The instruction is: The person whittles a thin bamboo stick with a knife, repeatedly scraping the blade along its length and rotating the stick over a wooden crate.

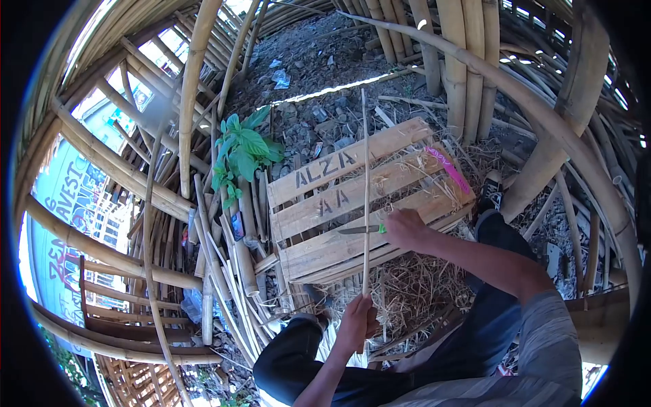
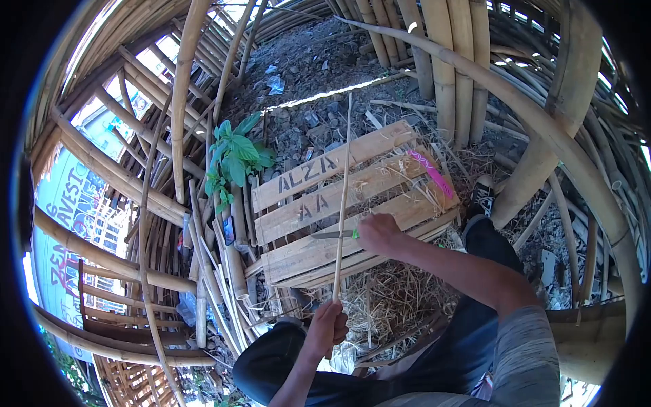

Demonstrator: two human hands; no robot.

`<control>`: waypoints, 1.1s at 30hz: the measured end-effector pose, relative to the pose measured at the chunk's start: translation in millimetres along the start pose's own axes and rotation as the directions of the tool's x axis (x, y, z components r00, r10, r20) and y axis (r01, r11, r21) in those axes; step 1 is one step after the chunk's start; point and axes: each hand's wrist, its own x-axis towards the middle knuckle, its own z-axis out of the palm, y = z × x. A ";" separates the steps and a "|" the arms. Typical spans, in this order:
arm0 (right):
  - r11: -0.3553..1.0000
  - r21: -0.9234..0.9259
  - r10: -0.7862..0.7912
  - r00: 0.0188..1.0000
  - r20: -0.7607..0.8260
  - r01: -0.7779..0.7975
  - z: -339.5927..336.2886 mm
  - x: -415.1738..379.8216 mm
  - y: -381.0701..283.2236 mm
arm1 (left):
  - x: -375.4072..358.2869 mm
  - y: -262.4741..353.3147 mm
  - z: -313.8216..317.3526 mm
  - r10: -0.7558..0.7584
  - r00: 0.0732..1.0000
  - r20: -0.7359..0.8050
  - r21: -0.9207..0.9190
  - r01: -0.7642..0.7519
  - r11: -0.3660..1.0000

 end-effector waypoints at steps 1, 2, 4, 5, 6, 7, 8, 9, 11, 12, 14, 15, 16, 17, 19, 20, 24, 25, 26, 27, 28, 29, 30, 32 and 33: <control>0.996 0.075 0.040 0.999 -0.009 -0.040 4.1 -2.7 -8.7 | 2.4 3.1 -3.5 0.005 1.000 0.006 -0.001 -0.005 1.000; 0.986 0.151 0.078 0.997 -0.010 -0.075 9.9 -7.7 -19.6 | 5.4 3.3 -8.7 -0.035 0.998 0.048 -0.097 0.039 0.995; 0.991 0.127 0.029 0.999 0.032 -0.033 14.6 -21.9 -43.6 | 5.4 2.7 -12.5 -0.069 0.994 0.090 -0.179 0.085 0.980; 0.990 0.111 -0.099 0.994 0.055 0.092 15.3 -25.2 -50.0 | 5.8 2.1 -11.3 -0.057 0.998 0.035 -0.127 0.061 0.990; 0.971 0.101 -0.224 0.971 0.085 0.215 16.7 -26.5 -53.1 | 5.2 0.1 -9.2 -0.046 0.999 -0.023 -0.077 0.044 0.996; 0.997 0.027 -0.071 0.994 0.081 0.069 7.8 -12.5 -33.4 | -0.1 -4.7 -2.0 -0.031 0.999 -0.030 -0.045 0.030 0.999; 0.992 0.054 0.112 0.989 0.095 -0.117 -7.3 2.8 -7.1 | -6.8 -7.2 5.7 -0.039 0.999 0.004 -0.071 0.039 0.997; 0.950 0.075 0.295 0.950 0.105 -0.303 -21.0 14.9 19.4 | -14.8 -9.7 11.3 -0.077 0.997 0.033 -0.057 0.079 0.995; 0.913 0.073 0.405 0.912 -0.065 -0.401 -21.1 25.3 70.1 | -23.2 -10.5 19.1 -0.128 0.980 0.152 -0.091 0.143 0.985; 0.911 0.076 0.410 0.909 -0.070 -0.405 -24.0 21.7 70.7 | -20.1 -11.4 17.3 -0.140 0.972 0.190 -0.128 0.166 0.978; 0.930 0.075 0.363 0.931 -0.050 -0.359 -23.4 10.1 65.7 | -10.2 -4.9 12.9 -0.101 0.982 0.160 -0.110 0.120 0.987; 0.954 0.068 0.295 0.955 -0.038 -0.292 -21.9 3.6 50.1 | -4.8 -3.3 8.6 -0.092 0.982 0.163 -0.118 0.112 0.987; 0.977 0.061 0.202 0.979 0.023 -0.203 -16.8 -2.5 34.4 | 0.2 -1.4 3.0 -0.072 0.986 0.153 -0.142 0.094 0.985; 0.992 0.064 0.105 0.991 0.087 -0.111 -9.3 -9.4 17.6 | 3.8 -0.7 -2.3 -0.055 0.989 0.137 -0.166 0.078 0.983; 0.987 0.152 0.026 0.986 0.165 -0.051 5.5 -28.0 -20.1 | 8.3 3.6 -8.5 -0.050 0.991 0.121 -0.178 0.071 0.981; 0.986 0.163 0.017 0.985 0.172 -0.045 9.4 -35.7 -35.5 | 9.2 3.3 -12.3 -0.052 0.992 0.114 -0.180 0.072 0.981; 0.967 0.155 -0.236 0.941 0.243 0.202 6.3 -43.2 -59.1 | 16.3 -3.9 -24.2 -0.108 0.970 0.217 -0.336 0.179 0.925; 0.971 0.155 -0.220 0.938 0.269 0.183 3.8 -40.9 -58.6 | 15.5 -5.8 -23.4 -0.110 0.970 0.218 -0.334 0.180 0.925; 0.987 0.153 -0.080 0.960 0.267 0.039 4.8 -32.9 -51.8 | 14.0 -9.3 -21.2 -0.123 0.964 0.235 -0.334 0.199 0.921; 0.983 0.151 0.062 0.962 0.266 -0.105 6.9 -21.6 -40.2 | 11.9 -13.6 -18.4 -0.137 0.958 0.251 -0.336 0.219 0.916; 0.968 0.154 0.160 0.959 0.234 -0.199 0.4 -8.6 -22.7 | 10.0 -17.5 -14.3 -0.138 0.958 0.253 -0.334 0.220 0.917; 0.943 0.159 0.258 0.945 0.201 -0.291 -3.5 -0.6 -7.6 | 8.4 -21.2 -9.5 -0.149 0.953 0.265 -0.354 0.240 0.904; 0.943 0.154 0.262 0.945 0.196 -0.294 3.6 0.3 1.3 | 8.5 -22.4 -7.1 -0.158 0.947 0.278 -0.375 0.258 0.891; 0.960 0.180 0.215 0.977 0.005 -0.213 16.7 1.0 13.1 | 10.4 -19.0 -8.3 -0.145 0.946 0.290 -0.382 0.254 0.888; 0.938 0.207 0.246 0.954 0.170 -0.278 9.2 -5.5 -2.9 | 11.1 -14.4 -10.2 -0.145 0.948 0.282 -0.356 0.244 0.902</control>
